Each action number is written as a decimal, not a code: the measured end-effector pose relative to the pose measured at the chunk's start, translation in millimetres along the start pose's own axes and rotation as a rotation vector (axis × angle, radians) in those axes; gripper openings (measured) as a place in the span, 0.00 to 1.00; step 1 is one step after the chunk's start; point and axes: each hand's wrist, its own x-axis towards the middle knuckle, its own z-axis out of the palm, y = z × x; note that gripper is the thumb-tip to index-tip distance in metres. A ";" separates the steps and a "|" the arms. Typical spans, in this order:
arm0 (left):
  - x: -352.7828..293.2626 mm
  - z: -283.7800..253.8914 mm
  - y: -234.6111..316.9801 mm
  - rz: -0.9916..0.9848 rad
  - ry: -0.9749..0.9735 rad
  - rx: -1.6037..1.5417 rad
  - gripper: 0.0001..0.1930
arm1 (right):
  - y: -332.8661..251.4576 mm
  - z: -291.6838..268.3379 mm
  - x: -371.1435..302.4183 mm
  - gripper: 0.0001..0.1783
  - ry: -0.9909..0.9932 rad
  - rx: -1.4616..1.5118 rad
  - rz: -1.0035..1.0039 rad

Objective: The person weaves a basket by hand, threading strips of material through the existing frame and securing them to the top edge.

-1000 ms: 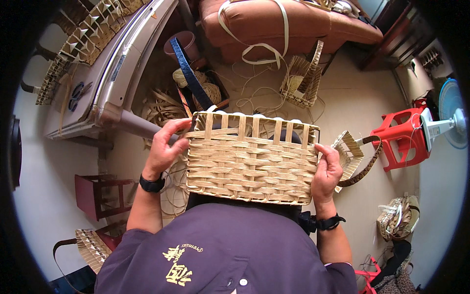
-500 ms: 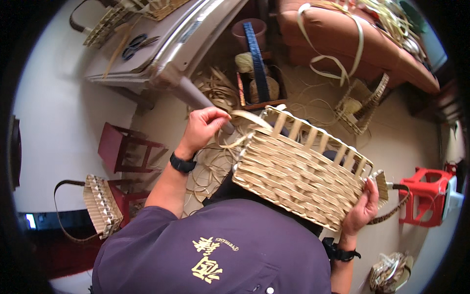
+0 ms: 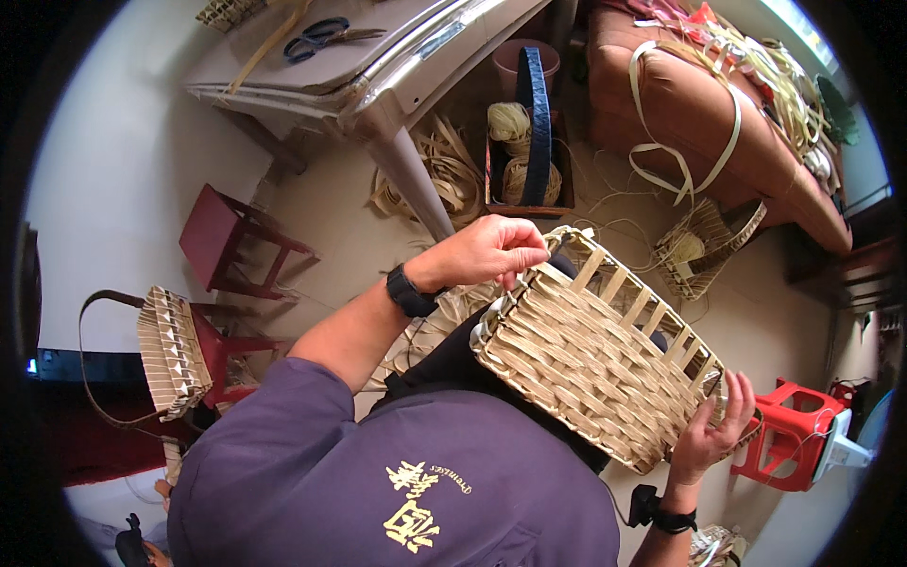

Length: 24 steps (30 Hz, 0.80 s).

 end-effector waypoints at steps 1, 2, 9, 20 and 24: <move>2.1 -2.3 2.8 0.061 -0.018 0.071 0.12 | -17.7 -3.7 16.2 0.22 0.003 -0.067 -0.065; 2.3 -1.2 4.1 0.094 -0.006 0.097 0.10 | -35.7 -6.3 33.4 0.21 0.008 -0.131 -0.132; 10.5 5.2 -13.8 0.169 0.015 -0.011 0.10 | -155.8 68.4 97.4 0.18 -0.816 0.544 0.133; 26.1 20.0 -47.0 0.226 0.027 -0.253 0.07 | -165.1 125.4 141.0 0.26 -1.387 0.896 0.782; 32.0 18.7 -47.4 0.341 0.109 -0.130 0.06 | -162.3 122.7 135.6 0.26 -1.377 0.886 0.842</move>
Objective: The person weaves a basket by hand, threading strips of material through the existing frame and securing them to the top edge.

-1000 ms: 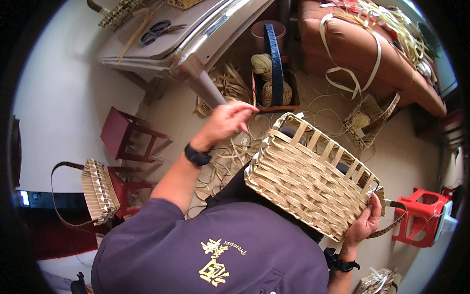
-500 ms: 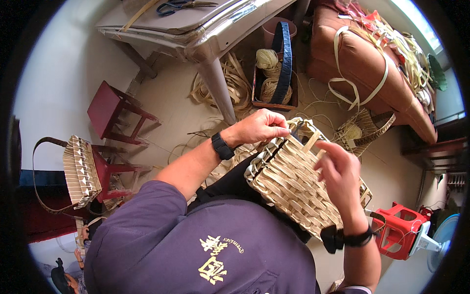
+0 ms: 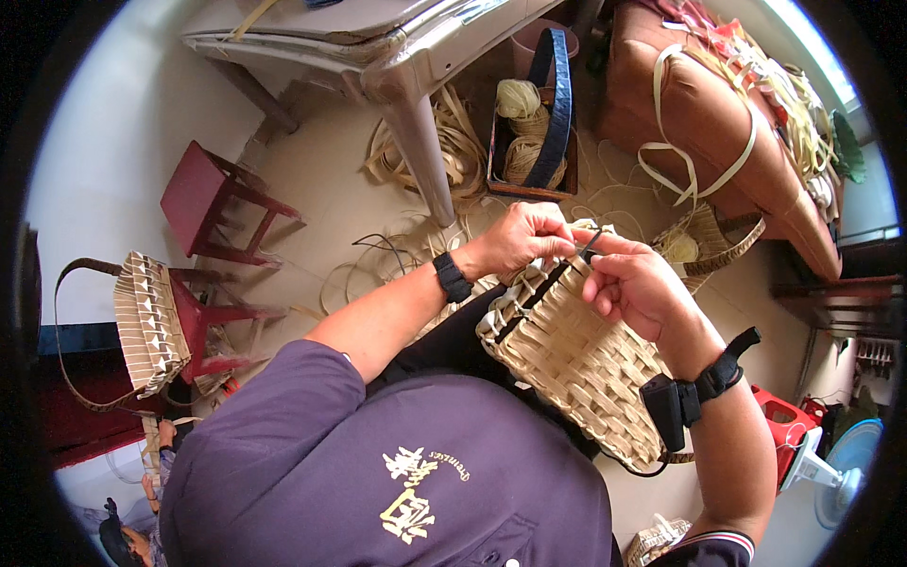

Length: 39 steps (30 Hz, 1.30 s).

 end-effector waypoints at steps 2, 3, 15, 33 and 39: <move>3.8 1.3 -0.8 0.174 0.094 0.108 0.07 | 9.1 -1.6 1.0 0.25 0.021 0.052 -0.018; 5.4 1.1 0.1 0.236 0.135 0.149 0.07 | 10.5 -2.2 1.0 0.24 0.028 0.075 -0.033; 13.9 -0.7 -11.4 -0.175 -0.081 -0.136 0.10 | 3.2 3.7 1.7 0.09 0.052 0.072 -0.022; 0.6 3.7 65.7 -0.097 0.114 0.421 0.13 | -12.5 19.0 5.8 0.11 0.146 -0.604 0.021; -5.0 9.2 62.4 -0.189 0.122 0.522 0.13 | -11.8 14.5 10.1 0.12 0.109 -0.596 0.048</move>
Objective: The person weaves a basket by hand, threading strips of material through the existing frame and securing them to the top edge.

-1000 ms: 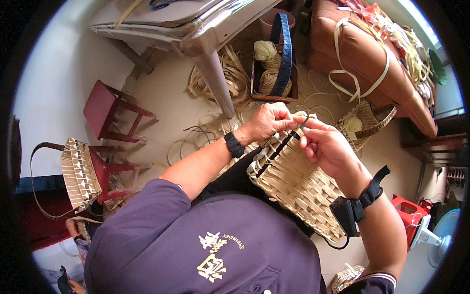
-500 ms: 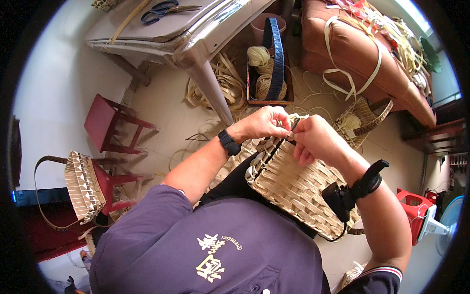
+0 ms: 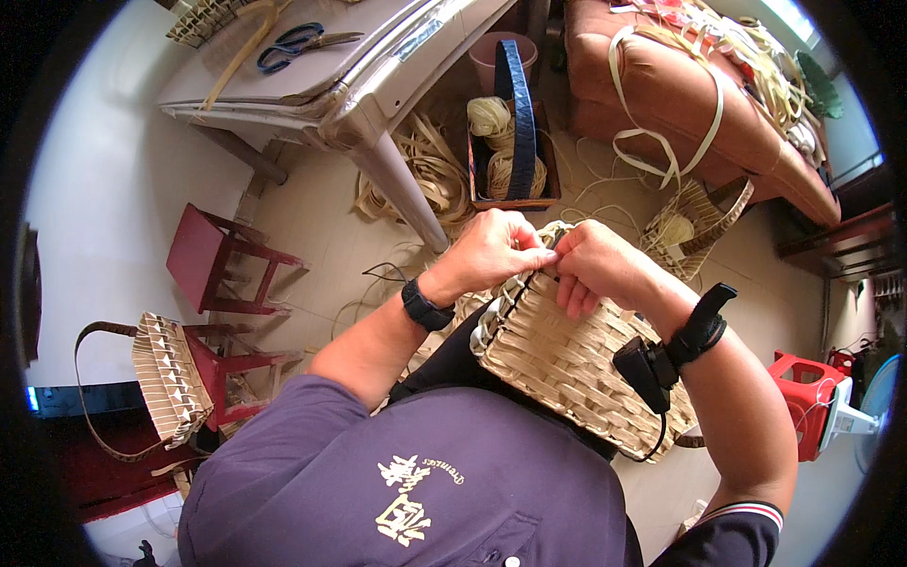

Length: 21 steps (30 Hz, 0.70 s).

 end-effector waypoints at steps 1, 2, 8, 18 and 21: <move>0.0 0.1 -4.4 -0.024 -0.042 -0.006 0.13 | -0.8 -0.3 -0.4 0.12 -0.007 0.001 0.004; -1.9 2.0 -9.1 0.008 -0.069 -0.073 0.12 | -3.1 0.5 -1.2 0.13 -0.010 -0.050 0.015; -2.6 4.1 -19.0 0.078 -0.139 -0.231 0.08 | -6.7 -0.7 -0.9 0.15 -0.016 -0.284 -0.036; 0.0 3.0 -26.2 0.018 -0.225 -0.417 0.08 | -12.3 -7.0 -7.0 0.09 0.228 -0.614 -0.244; 2.8 4.1 -31.5 0.038 -0.254 -0.455 0.08 | -19.6 -3.8 -14.4 0.10 0.247 -0.524 -0.217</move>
